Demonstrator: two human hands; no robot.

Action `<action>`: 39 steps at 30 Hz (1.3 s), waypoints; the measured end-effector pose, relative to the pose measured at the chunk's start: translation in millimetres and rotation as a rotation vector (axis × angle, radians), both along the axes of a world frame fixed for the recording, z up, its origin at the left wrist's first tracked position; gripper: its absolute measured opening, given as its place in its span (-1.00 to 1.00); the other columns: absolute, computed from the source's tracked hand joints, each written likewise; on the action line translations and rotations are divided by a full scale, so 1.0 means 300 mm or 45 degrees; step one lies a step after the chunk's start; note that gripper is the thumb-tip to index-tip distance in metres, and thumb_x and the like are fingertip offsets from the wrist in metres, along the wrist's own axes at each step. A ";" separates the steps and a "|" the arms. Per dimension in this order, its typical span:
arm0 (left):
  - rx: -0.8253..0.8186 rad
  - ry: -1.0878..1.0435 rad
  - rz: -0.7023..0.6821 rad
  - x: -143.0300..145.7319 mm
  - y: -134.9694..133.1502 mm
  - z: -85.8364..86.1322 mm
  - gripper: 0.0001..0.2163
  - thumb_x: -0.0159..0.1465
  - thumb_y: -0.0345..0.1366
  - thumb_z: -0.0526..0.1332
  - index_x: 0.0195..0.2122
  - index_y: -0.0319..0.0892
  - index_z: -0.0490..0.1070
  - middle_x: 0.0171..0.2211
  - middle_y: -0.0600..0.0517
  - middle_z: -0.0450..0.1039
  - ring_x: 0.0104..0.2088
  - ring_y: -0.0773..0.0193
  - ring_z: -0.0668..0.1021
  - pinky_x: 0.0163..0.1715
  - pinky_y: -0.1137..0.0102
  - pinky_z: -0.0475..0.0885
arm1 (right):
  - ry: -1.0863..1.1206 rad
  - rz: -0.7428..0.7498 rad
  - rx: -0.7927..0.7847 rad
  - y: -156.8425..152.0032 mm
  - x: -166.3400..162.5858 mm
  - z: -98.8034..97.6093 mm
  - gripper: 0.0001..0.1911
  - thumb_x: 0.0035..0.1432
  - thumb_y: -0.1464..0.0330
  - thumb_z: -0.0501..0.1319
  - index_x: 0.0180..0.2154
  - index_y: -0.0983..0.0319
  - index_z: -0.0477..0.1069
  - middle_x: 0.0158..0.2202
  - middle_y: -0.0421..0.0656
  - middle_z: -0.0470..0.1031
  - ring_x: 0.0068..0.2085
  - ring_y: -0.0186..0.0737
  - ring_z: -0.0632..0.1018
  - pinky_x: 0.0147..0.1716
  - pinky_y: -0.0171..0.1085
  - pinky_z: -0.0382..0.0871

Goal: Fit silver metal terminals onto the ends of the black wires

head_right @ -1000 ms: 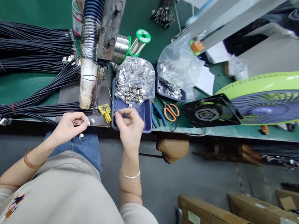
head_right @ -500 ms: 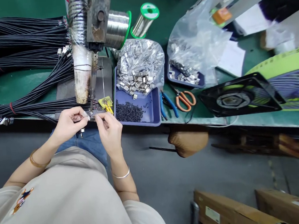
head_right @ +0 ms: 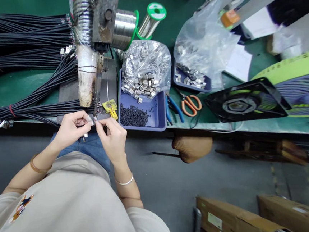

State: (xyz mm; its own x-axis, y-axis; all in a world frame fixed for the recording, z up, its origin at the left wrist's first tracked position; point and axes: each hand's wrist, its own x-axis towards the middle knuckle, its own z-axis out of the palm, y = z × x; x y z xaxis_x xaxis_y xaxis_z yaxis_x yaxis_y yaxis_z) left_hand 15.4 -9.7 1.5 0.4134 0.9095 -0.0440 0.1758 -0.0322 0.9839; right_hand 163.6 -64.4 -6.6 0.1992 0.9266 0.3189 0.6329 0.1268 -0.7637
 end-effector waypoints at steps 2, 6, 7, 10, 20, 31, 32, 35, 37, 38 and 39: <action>-0.001 -0.011 0.002 -0.001 0.000 0.000 -0.88 0.12 -0.33 0.20 -0.54 -0.19 0.31 -0.66 0.17 0.24 -0.63 0.46 0.28 -0.59 0.51 0.16 | 0.037 0.014 -0.023 0.000 -0.002 0.004 -0.80 0.24 0.36 0.23 -0.46 0.20 0.42 -0.55 -0.32 0.34 -0.55 -0.41 0.25 -0.47 -0.34 0.23; -0.002 -0.021 -0.024 -0.003 0.001 0.001 -0.88 0.11 -0.33 0.19 -0.55 -0.19 0.31 -0.67 0.17 0.23 -0.63 0.46 0.27 -0.58 0.50 0.15 | 0.156 0.018 -0.067 0.001 -0.014 0.004 -0.81 0.20 0.38 0.21 -0.48 0.21 0.38 -0.57 -0.34 0.29 -0.57 -0.44 0.20 -0.50 -0.35 0.17; -0.001 -0.025 -0.031 -0.003 0.002 0.001 -0.87 0.11 -0.33 0.19 -0.55 -0.19 0.30 -0.67 0.17 0.23 -0.63 0.45 0.27 -0.58 0.50 0.14 | 0.195 0.004 -0.081 0.001 -0.017 0.002 -0.81 0.19 0.37 0.21 -0.48 0.21 0.38 -0.58 -0.35 0.26 -0.58 -0.44 0.18 -0.52 -0.35 0.15; -0.007 -0.040 -0.025 -0.004 0.002 -0.001 -0.88 0.10 -0.33 0.20 -0.55 -0.19 0.31 -0.66 0.17 0.22 -0.62 0.46 0.26 -0.58 0.50 0.13 | 0.363 -0.089 -0.089 0.001 -0.015 -0.005 -0.83 0.17 0.32 0.20 -0.46 0.20 0.37 -0.59 -0.36 0.24 -0.59 -0.44 0.18 -0.56 -0.35 0.09; 0.011 -0.053 0.014 -0.003 0.002 -0.010 -0.89 0.10 -0.35 0.19 -0.54 -0.20 0.31 -0.66 0.17 0.21 -0.64 0.48 0.24 -0.60 0.51 0.10 | 0.287 -0.039 -0.113 -0.008 0.021 -0.004 -0.72 0.32 0.25 0.15 -0.40 0.20 0.47 -0.42 -0.20 0.54 -0.41 -0.30 0.49 -0.36 -0.28 0.34; 0.036 -0.045 -0.013 -0.001 0.000 -0.008 -0.88 0.10 -0.35 0.18 -0.56 -0.20 0.29 -0.66 0.18 0.19 -0.61 0.48 0.23 -0.59 0.53 0.12 | 0.103 0.008 -0.107 -0.002 -0.002 0.004 -0.70 0.33 0.25 0.14 -0.45 0.20 0.40 -0.51 -0.26 0.42 -0.50 -0.37 0.34 -0.44 -0.33 0.26; 0.050 -0.043 -0.023 -0.001 0.001 -0.009 -0.88 0.10 -0.36 0.18 -0.56 -0.20 0.29 -0.66 0.18 0.17 -0.61 0.49 0.21 -0.59 0.54 0.12 | 0.070 0.006 -0.091 -0.002 -0.005 0.004 -0.69 0.33 0.25 0.14 -0.47 0.20 0.38 -0.52 -0.27 0.40 -0.51 -0.38 0.33 -0.44 -0.33 0.26; 0.069 -0.073 -0.063 -0.008 0.004 -0.013 -0.90 0.11 -0.36 0.20 -0.53 -0.23 0.37 -0.62 0.16 0.24 -0.59 0.48 0.25 -0.58 0.55 0.17 | 0.030 -0.035 -0.057 0.000 -0.006 0.000 -0.65 0.30 0.22 0.19 -0.52 0.20 0.36 -0.57 -0.29 0.37 -0.53 -0.40 0.30 -0.45 -0.34 0.24; 0.072 -0.108 -0.096 -0.016 0.007 -0.013 -0.91 0.14 -0.34 0.24 -0.46 -0.25 0.46 -0.57 0.11 0.37 -0.56 0.46 0.33 -0.55 0.55 0.25 | 0.108 -0.107 -0.069 0.001 0.001 -0.005 -0.69 0.28 0.17 0.22 -0.45 0.21 0.43 -0.56 -0.29 0.42 -0.57 -0.42 0.28 -0.51 -0.35 0.23; 0.082 -0.122 -0.113 -0.021 0.009 -0.011 -0.90 0.15 -0.33 0.26 -0.43 -0.26 0.50 -0.53 0.09 0.42 -0.55 0.46 0.36 -0.54 0.55 0.27 | 0.182 -0.135 -0.089 0.003 0.007 -0.009 -0.72 0.27 0.15 0.22 -0.37 0.22 0.48 -0.53 -0.27 0.47 -0.58 -0.42 0.30 -0.52 -0.35 0.24; 0.095 -0.132 -0.128 -0.027 0.010 -0.008 -0.89 0.16 -0.33 0.27 -0.41 -0.27 0.52 -0.50 0.06 0.46 -0.53 0.45 0.38 -0.53 0.55 0.29 | 0.270 -0.142 -0.115 0.004 0.013 -0.011 -0.73 0.26 0.14 0.23 -0.30 0.22 0.51 -0.49 -0.25 0.52 -0.57 -0.41 0.35 -0.53 -0.36 0.27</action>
State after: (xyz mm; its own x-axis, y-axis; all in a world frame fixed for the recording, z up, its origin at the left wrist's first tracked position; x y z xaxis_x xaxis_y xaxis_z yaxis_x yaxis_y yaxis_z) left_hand 7.4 -6.8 -0.7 0.5016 0.8623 0.0702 0.0653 -0.1186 0.9908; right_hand 167.4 -63.0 -10.0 0.3557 0.9178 0.1764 0.4638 -0.0095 -0.8859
